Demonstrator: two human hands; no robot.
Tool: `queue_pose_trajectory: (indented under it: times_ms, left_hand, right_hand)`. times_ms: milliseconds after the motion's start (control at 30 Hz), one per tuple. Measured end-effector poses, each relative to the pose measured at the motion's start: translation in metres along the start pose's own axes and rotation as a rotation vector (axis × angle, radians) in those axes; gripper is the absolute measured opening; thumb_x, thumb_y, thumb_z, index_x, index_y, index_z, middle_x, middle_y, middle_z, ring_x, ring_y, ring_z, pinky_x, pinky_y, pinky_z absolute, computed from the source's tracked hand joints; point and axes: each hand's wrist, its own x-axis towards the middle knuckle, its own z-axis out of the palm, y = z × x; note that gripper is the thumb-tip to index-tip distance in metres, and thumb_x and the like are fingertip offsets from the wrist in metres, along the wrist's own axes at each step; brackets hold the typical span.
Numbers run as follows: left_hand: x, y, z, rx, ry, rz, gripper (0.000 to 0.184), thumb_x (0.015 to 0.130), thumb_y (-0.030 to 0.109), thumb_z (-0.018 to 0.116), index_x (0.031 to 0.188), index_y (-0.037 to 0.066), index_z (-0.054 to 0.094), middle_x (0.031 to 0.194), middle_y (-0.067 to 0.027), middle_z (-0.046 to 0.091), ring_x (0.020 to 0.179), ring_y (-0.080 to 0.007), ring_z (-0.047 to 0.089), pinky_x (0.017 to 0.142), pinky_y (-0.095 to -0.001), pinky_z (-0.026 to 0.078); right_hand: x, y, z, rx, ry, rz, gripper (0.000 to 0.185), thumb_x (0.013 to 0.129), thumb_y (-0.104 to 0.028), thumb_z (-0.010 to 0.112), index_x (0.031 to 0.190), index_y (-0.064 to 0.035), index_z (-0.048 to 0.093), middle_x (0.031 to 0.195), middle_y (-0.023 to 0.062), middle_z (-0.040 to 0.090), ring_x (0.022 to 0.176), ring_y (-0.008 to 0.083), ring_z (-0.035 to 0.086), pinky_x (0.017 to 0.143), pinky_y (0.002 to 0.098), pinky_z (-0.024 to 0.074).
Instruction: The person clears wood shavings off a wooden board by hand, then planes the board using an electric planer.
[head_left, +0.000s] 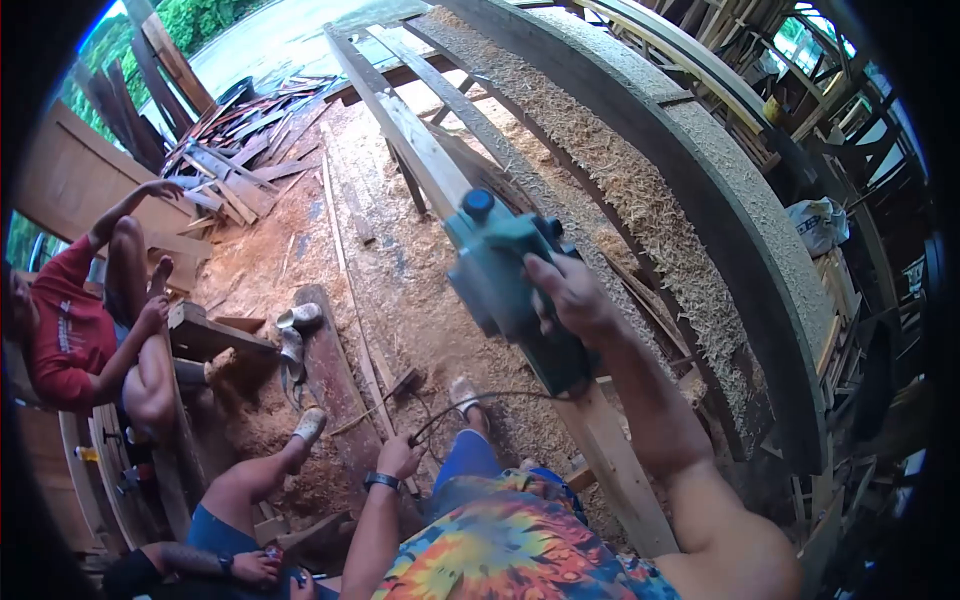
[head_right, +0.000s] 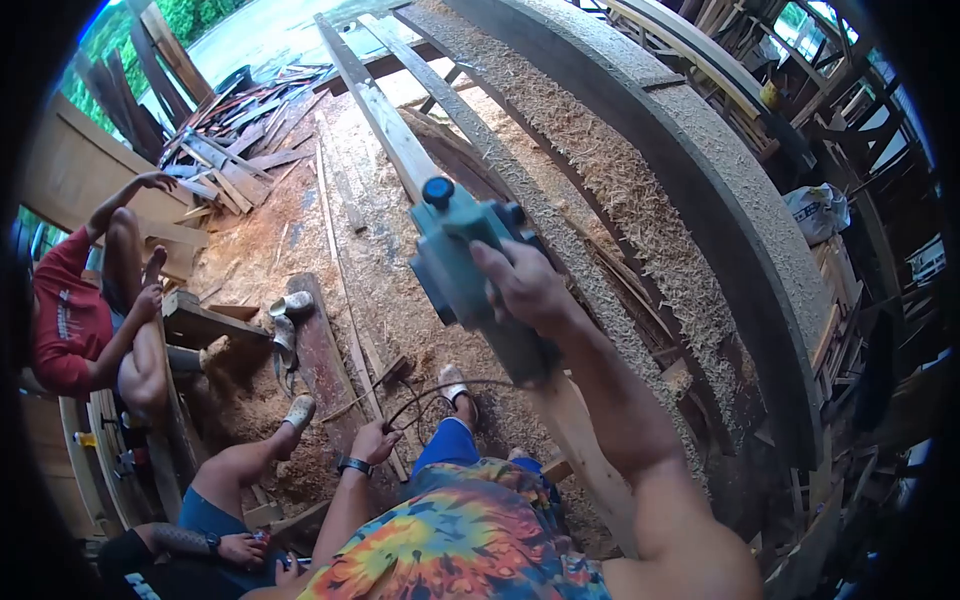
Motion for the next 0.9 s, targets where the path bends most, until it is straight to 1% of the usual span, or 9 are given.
queue_pose_trajectory:
  times_ms: [167,300,400,433,600,767,800,867,900]
  left_hand:
    - [-0.032,-0.001,0.073,0.270,-0.306,0.033,0.034,0.081,0.032,0.070,0.101,0.005,0.075,0.097,-0.0251,0.071,0.093,-0.0419,0.068,0.085,-0.0491,0.054]
    - [-0.038,-0.022,0.156,0.370,-0.525,0.343,0.051,0.084,0.050,0.064,0.096,0.002,0.073,0.094,-0.0250,0.070,0.088,-0.0435,0.067,0.078,-0.0489,0.054]
    - [-0.045,-0.019,0.202,0.357,-0.550,0.431,0.050,0.083,0.050,0.065,0.096,0.003,0.073,0.094,-0.0241,0.070,0.088,-0.0432,0.068,0.079,-0.0491,0.054]
    - [-0.062,0.013,0.185,0.404,-0.536,0.366,0.046,0.084,0.047,0.065,0.095,0.003,0.073,0.094,-0.0232,0.071,0.088,-0.0420,0.068,0.080,-0.0489,0.054]
    - [-0.053,0.021,0.173,0.331,-0.474,0.392,0.038,0.084,0.038,0.065,0.091,0.001,0.073,0.094,-0.0236,0.072,0.089,-0.0410,0.070,0.081,-0.0493,0.056]
    - [-0.049,0.030,0.122,0.357,-0.439,0.260,0.043,0.086,0.043,0.069,0.096,0.002,0.072,0.101,-0.0244,0.071,0.097,-0.0414,0.068,0.086,-0.0494,0.054]
    - [-0.044,0.026,0.119,0.360,-0.423,0.243,0.043,0.086,0.043,0.068,0.097,0.001,0.072,0.101,-0.0247,0.071,0.097,-0.0416,0.068,0.086,-0.0493,0.054]
    - [-0.034,0.015,0.115,0.361,-0.392,0.209,0.044,0.087,0.043,0.068,0.098,0.001,0.072,0.101,-0.0252,0.070,0.097,-0.0419,0.067,0.086,-0.0491,0.054]
    - [-0.033,0.011,0.110,0.308,-0.360,0.203,0.044,0.088,0.043,0.067,0.097,0.000,0.072,0.101,-0.0254,0.070,0.097,-0.0425,0.067,0.085,-0.0494,0.054]
  right_hand:
    - [-0.235,0.057,-0.029,0.068,0.056,0.120,0.041,0.101,-0.043,0.057,0.106,-0.0030,0.057,0.063,0.0001,0.055,0.051,0.0080,0.053,0.049,0.0244,0.0432]
    - [-0.383,0.100,-0.048,0.103,0.128,0.183,0.063,0.090,-0.061,0.065,0.108,0.0002,0.061,0.065,0.0004,0.059,0.054,0.0077,0.055,0.051,0.0231,0.0441]
    - [-0.436,0.116,-0.052,0.064,0.191,0.230,0.078,0.081,-0.070,0.069,0.106,0.0039,0.062,0.061,0.0023,0.059,0.051,0.0100,0.057,0.049,0.0242,0.0448]
    - [-0.445,0.118,-0.054,0.040,0.213,0.249,0.084,0.077,-0.073,0.070,0.106,0.0053,0.062,0.058,0.0032,0.058,0.050,0.0111,0.057,0.047,0.0249,0.0450]
    - [-0.410,0.098,-0.053,0.078,0.166,0.251,0.073,0.083,-0.069,0.068,0.105,0.0005,0.062,0.066,-0.0007,0.060,0.055,0.0065,0.055,0.049,0.0222,0.0422]
    - [-0.318,0.073,-0.046,-0.022,0.087,0.148,0.064,0.091,-0.064,0.061,0.102,-0.0009,0.060,0.063,-0.0002,0.057,0.053,0.0071,0.054,0.049,0.0229,0.0424]
    - [-0.294,0.070,-0.043,-0.051,0.078,0.138,0.073,0.090,-0.067,0.060,0.109,0.0031,0.059,0.060,0.0029,0.056,0.050,0.0095,0.053,0.047,0.0242,0.0424]
    - [-0.241,0.059,-0.036,-0.004,0.040,0.098,0.060,0.096,-0.059,0.057,0.108,-0.0001,0.059,0.061,0.0026,0.055,0.049,0.0088,0.052,0.047,0.0236,0.0418]
    - [-0.211,0.047,-0.029,0.015,0.026,0.089,0.040,0.102,-0.044,0.054,0.096,-0.0053,0.057,0.059,-0.0012,0.052,0.050,0.0064,0.051,0.047,0.0240,0.0401]
